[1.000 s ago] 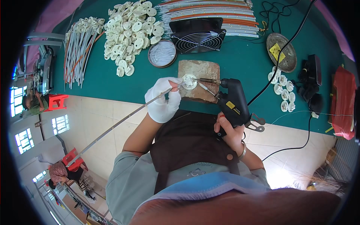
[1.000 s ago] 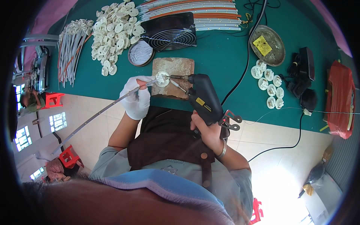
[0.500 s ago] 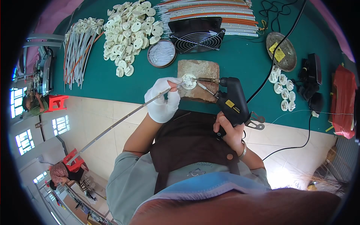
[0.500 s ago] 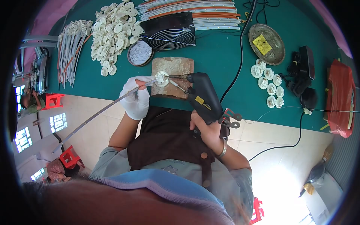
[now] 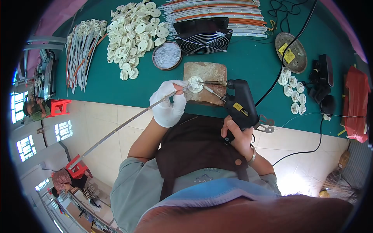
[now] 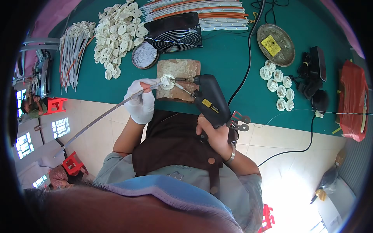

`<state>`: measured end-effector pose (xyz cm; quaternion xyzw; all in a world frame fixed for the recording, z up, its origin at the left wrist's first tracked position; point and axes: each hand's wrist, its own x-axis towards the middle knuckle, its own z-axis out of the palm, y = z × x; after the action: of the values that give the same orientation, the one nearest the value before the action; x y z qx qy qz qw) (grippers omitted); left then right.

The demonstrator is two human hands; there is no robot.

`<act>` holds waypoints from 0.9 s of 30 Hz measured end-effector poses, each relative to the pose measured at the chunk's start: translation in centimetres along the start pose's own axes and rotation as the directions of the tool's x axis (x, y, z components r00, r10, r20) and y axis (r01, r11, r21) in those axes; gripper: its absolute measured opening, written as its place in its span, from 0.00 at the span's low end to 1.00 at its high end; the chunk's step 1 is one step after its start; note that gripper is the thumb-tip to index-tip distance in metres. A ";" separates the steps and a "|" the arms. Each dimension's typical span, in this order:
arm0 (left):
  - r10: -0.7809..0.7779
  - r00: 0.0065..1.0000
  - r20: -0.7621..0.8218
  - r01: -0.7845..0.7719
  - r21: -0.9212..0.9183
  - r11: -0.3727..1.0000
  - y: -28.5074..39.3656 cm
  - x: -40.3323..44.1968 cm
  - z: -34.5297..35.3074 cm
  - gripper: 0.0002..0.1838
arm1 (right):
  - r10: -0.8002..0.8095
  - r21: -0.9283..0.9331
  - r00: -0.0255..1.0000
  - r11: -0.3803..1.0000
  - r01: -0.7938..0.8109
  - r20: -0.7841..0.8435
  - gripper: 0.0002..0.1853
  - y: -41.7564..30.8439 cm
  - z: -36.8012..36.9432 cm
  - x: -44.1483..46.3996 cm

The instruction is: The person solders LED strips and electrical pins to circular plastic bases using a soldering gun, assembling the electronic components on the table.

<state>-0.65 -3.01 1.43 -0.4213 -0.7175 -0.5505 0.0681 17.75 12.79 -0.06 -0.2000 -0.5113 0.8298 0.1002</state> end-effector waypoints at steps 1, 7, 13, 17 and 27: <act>0.006 1.000 0.005 -0.006 0.010 1.000 0.0 0.0 0.0 0.05 | -0.001 -0.003 1.000 1.000 0.001 0.000 0.06 0.0 0.0 0.0; 0.038 0.999 -0.005 -0.038 -0.015 0.999 -0.2 0.0 0.1 0.09 | 0.014 0.004 1.000 1.000 -0.014 -0.018 0.06 -0.1 0.2 0.0; 0.040 0.999 -0.008 -0.040 -0.029 0.999 -0.3 -0.1 0.2 0.10 | -0.004 0.013 0.999 1.000 0.004 -0.046 0.07 -0.2 0.1 -0.2; 0.043 0.999 0.009 -0.043 0.005 0.999 -0.1 0.1 0.0 0.09 | -0.004 0.029 0.999 1.000 0.005 -0.052 0.07 -0.6 -0.2 -0.3; 0.052 0.998 -0.043 -0.053 -0.015 0.998 -0.8 -0.2 0.3 0.08 | 0.021 0.034 0.997 0.999 -0.019 -0.068 0.07 -0.4 0.1 -0.3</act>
<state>-0.97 -2.87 0.64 -0.4287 -0.7000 -0.5633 0.0945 17.95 12.74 0.39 -0.2315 -0.4915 0.8320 0.1126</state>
